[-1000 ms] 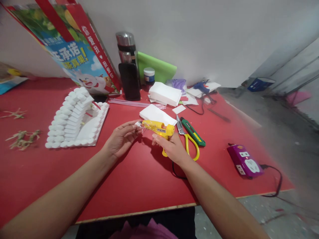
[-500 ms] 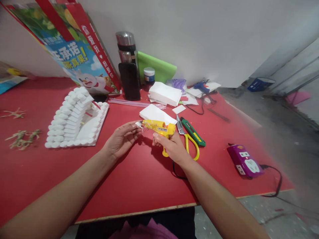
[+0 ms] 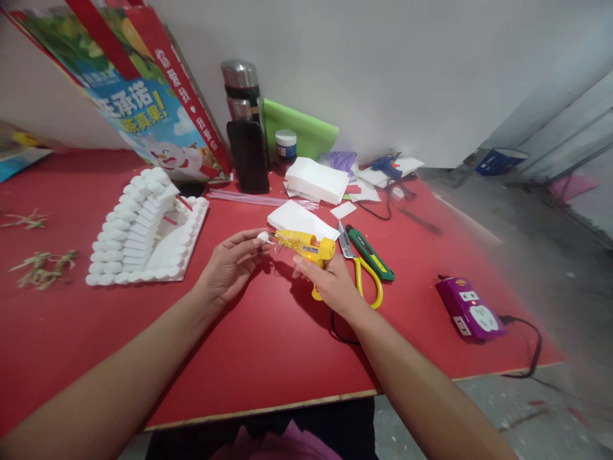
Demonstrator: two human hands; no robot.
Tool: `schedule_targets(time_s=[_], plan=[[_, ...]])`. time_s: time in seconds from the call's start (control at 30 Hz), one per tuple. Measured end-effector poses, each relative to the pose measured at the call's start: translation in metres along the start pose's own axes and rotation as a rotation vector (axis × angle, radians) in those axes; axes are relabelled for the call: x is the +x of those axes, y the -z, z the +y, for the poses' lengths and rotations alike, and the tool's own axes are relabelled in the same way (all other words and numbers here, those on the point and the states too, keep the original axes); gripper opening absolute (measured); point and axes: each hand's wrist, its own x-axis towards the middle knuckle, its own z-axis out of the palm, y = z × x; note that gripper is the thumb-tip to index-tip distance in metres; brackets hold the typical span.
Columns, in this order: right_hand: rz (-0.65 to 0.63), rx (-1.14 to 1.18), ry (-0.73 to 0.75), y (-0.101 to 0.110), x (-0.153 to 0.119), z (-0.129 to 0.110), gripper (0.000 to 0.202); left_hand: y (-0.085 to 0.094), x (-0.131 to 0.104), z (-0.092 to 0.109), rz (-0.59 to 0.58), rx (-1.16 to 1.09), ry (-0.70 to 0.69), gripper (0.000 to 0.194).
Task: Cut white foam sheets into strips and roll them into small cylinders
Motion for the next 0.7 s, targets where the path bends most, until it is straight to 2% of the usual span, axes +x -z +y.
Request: schedule_targets(time_s=[0.13, 0.23, 0.33, 0.43, 0.53, 0.6, 0.7], plan=[[0.051, 0.008, -0.013, 0.000, -0.001, -0.005, 0.032, 0.001, 0.001, 0.001, 0.002, -0.048, 0.030, 0.029], [0.112, -0.042, -0.009, 0.012, -0.003, -0.016, 0.029, 0.001, 0.000, 0.002, 0.001, -0.077, 0.077, 0.026], [0.226, -0.115, -0.062, 0.042, -0.008, -0.024, 0.028, 0.000, -0.002, 0.003, -0.007, -0.098, 0.119, 0.021], [0.357, -0.212, -0.098, 0.084, -0.012, -0.019, 0.034, -0.001, -0.003, 0.002, -0.021, -0.113, 0.155, 0.018], [0.607, -0.289, -0.123, 0.119, -0.014, 0.001, 0.035, 0.000, -0.004, 0.001, -0.036, -0.114, 0.168, 0.019], [0.678, -0.306, -0.138, 0.133, -0.015, 0.015, 0.036, 0.001, -0.004, 0.000, -0.046, -0.105, 0.170, 0.023], [0.729, -0.395, -0.173, 0.142, -0.016, 0.030, 0.042, 0.002, -0.003, 0.000, -0.059, -0.104, 0.169, 0.026]])
